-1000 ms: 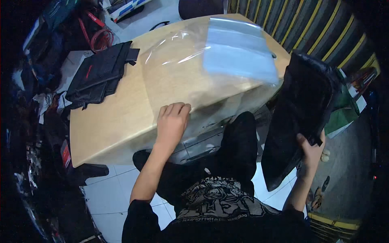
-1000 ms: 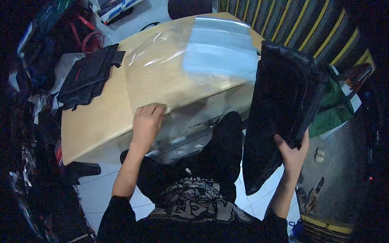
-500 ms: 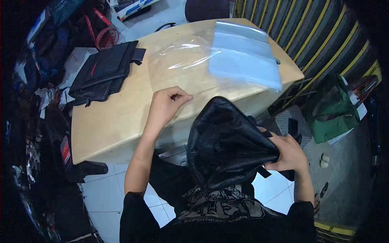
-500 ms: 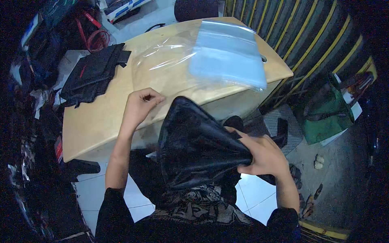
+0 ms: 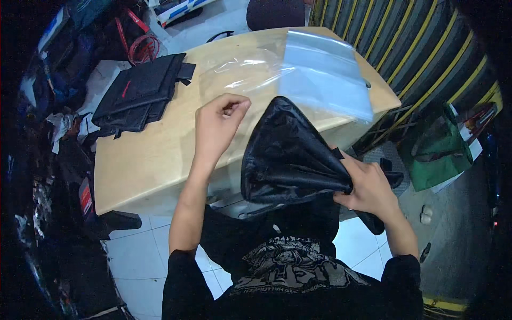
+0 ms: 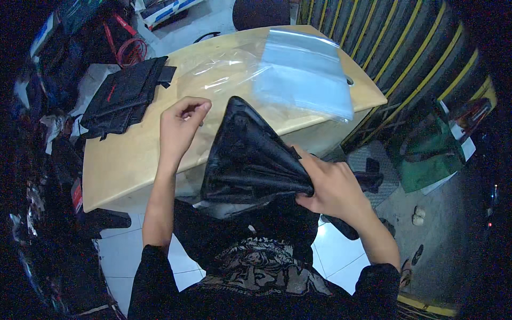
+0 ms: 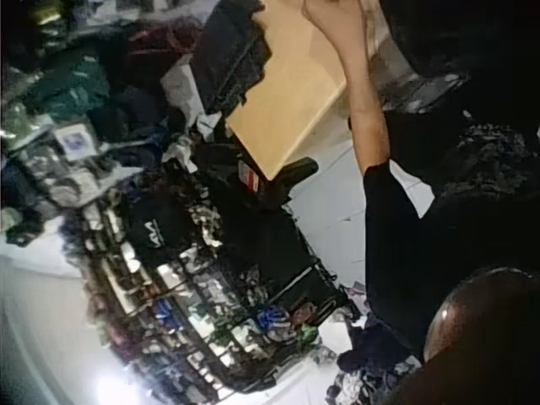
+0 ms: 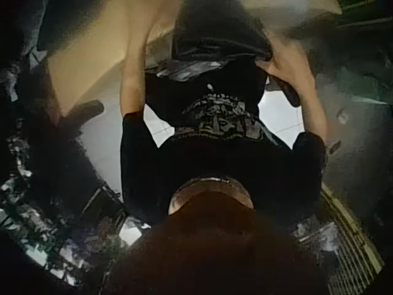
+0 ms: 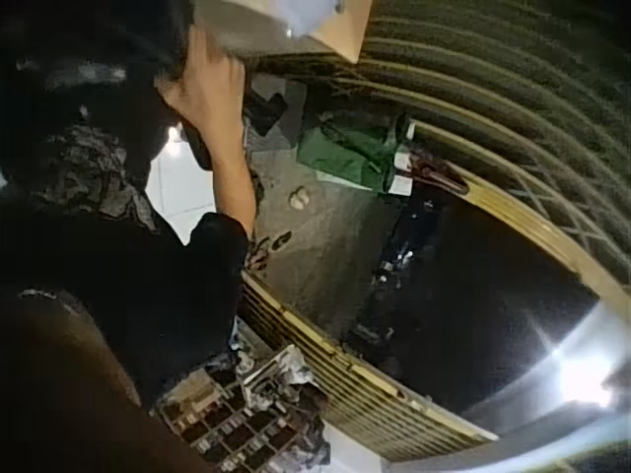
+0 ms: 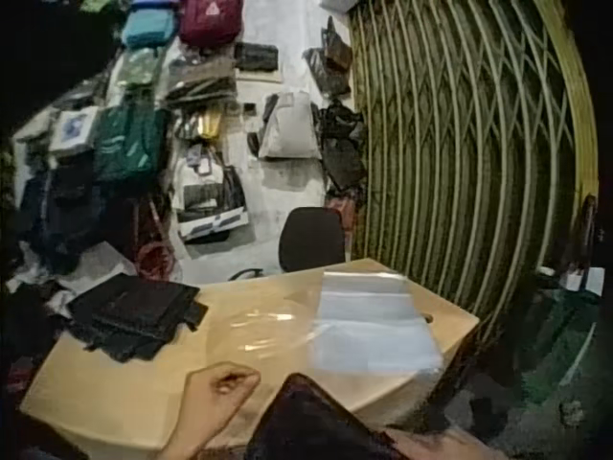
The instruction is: The person opens a clear plastic sleeve by inserting their arms into it, then slides a black laptop bag into the sleeve before folding the plastic.
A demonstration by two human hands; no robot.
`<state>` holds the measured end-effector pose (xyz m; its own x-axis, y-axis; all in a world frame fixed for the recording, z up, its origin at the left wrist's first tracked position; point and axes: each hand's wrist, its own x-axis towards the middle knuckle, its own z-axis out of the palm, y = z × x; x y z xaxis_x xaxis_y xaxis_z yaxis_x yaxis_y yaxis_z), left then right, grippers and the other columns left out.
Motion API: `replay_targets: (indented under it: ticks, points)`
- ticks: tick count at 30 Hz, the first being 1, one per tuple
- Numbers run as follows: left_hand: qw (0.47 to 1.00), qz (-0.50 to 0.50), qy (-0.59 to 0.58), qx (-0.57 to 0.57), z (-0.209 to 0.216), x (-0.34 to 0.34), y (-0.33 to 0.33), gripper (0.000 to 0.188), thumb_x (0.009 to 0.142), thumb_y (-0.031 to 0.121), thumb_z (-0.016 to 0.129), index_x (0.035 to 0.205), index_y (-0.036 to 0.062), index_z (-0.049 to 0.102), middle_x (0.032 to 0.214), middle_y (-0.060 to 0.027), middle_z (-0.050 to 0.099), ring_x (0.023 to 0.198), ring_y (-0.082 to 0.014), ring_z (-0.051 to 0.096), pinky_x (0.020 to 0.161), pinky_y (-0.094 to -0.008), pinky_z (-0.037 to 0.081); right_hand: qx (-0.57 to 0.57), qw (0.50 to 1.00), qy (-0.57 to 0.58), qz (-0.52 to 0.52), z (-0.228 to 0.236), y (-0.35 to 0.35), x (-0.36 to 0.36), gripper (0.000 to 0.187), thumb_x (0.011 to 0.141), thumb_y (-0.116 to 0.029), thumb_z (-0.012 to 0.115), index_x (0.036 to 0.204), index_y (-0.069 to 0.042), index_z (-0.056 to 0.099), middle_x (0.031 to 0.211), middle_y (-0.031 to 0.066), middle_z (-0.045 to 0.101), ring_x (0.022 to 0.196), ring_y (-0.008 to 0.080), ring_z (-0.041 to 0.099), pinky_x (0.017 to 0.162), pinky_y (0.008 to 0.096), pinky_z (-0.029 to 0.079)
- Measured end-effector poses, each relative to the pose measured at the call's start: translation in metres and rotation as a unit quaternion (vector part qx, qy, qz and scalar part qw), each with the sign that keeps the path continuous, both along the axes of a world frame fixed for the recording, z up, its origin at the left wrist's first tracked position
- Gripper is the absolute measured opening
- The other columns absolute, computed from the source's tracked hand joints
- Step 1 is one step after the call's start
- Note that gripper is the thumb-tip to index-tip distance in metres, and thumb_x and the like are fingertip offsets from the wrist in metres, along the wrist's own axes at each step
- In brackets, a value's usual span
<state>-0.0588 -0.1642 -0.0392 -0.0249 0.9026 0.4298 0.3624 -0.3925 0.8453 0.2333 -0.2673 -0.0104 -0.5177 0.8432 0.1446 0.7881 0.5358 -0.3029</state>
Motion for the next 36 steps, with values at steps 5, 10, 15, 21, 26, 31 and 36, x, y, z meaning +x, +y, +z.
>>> replay_targets:
  ticks: [5, 10, 15, 21, 26, 31, 36]
  points:
    - [0.992, 0.020, 0.045, 0.119, 0.002, 0.014, -0.007, 0.011, 0.083, 0.009, 0.070, 0.092, 0.0015, 0.071, 0.075, -0.0030, 0.065, 0.063, -0.0066, 0.054, 0.056, -0.0207, 0.042, -0.049, 0.997, 0.032, -0.052, 0.002, 0.004, -0.007, 0.067, 0.059, -0.016, 0.073, 0.119, 0.001, 0.048, 0.088, 0.0253, 0.062, 0.075, 0.0438, 0.061, 0.068, 0.0476, 0.048]
    - [0.971, -0.016, 0.093, 0.219, 0.006, 0.024, -0.012, 0.010, 0.082, 0.004, 0.070, 0.091, 0.0036, 0.072, 0.079, -0.0052, 0.065, 0.065, -0.0092, 0.057, 0.052, -0.0224, 0.042, -0.115, 0.991, -0.031, -0.053, 0.023, 0.014, -0.019, 0.058, 0.065, -0.017, 0.071, 0.112, 0.006, 0.045, 0.071, 0.0279, 0.061, 0.076, 0.0445, 0.062, 0.067, 0.0455, 0.052]
    - [0.937, -0.024, 0.183, 0.295, 0.000, 0.018, -0.012, 0.020, 0.077, 0.001, 0.070, 0.096, 0.0071, 0.069, 0.081, -0.0081, 0.059, 0.067, -0.0213, 0.061, 0.057, -0.0316, 0.050, -0.133, 0.988, -0.014, -0.079, 0.037, 0.031, -0.027, 0.058, 0.066, -0.017, 0.071, 0.109, 0.012, 0.044, 0.071, 0.0311, 0.060, 0.076, 0.0439, 0.063, 0.071, 0.0459, 0.052]
    - [0.916, 0.007, 0.245, 0.316, -0.004, 0.014, -0.014, 0.021, 0.076, 0.003, 0.072, 0.096, 0.0075, 0.070, 0.081, -0.0084, 0.059, 0.068, -0.0205, 0.060, 0.058, -0.0316, 0.050, -0.034, 0.996, 0.036, -0.072, 0.029, 0.037, -0.030, 0.071, 0.067, -0.017, 0.071, 0.120, 0.017, 0.039, 0.072, 0.0328, 0.060, 0.076, 0.0445, 0.064, 0.073, 0.0456, 0.052]
    - [0.898, -0.058, 0.292, 0.323, 0.003, 0.030, -0.013, 0.028, 0.074, 0.003, 0.071, 0.101, 0.0101, 0.069, 0.084, -0.0071, 0.059, 0.070, -0.0235, 0.062, 0.058, -0.0343, 0.051, -0.110, 0.988, -0.018, -0.104, 0.032, 0.049, -0.057, 0.085, 0.070, -0.024, 0.073, 0.129, 0.020, 0.029, 0.078, 0.0333, 0.061, 0.081, 0.0458, 0.064, 0.073, 0.0452, 0.052]
    - [0.908, -0.042, 0.284, 0.307, 0.001, 0.025, -0.016, 0.023, 0.075, 0.004, 0.071, 0.097, 0.0098, 0.069, 0.084, -0.0069, 0.059, 0.068, -0.0228, 0.062, 0.057, -0.0339, 0.050, -0.072, 0.994, -0.027, -0.075, 0.032, 0.069, -0.056, 0.089, 0.073, -0.046, 0.075, 0.116, 0.024, 0.040, 0.082, 0.0360, 0.061, 0.084, 0.0459, 0.064, 0.075, 0.0443, 0.053]
    - [0.935, -0.022, 0.232, 0.268, -0.012, 0.015, -0.018, 0.019, 0.076, 0.001, 0.071, 0.095, 0.0062, 0.069, 0.081, -0.0080, 0.060, 0.068, -0.0212, 0.061, 0.058, -0.0304, 0.049, -0.086, 0.986, 0.119, -0.082, 0.007, 0.088, -0.021, 0.064, 0.087, -0.051, 0.061, 0.097, 0.012, 0.061, 0.087, 0.0306, 0.064, 0.082, 0.0403, 0.065, 0.076, 0.0428, 0.050]
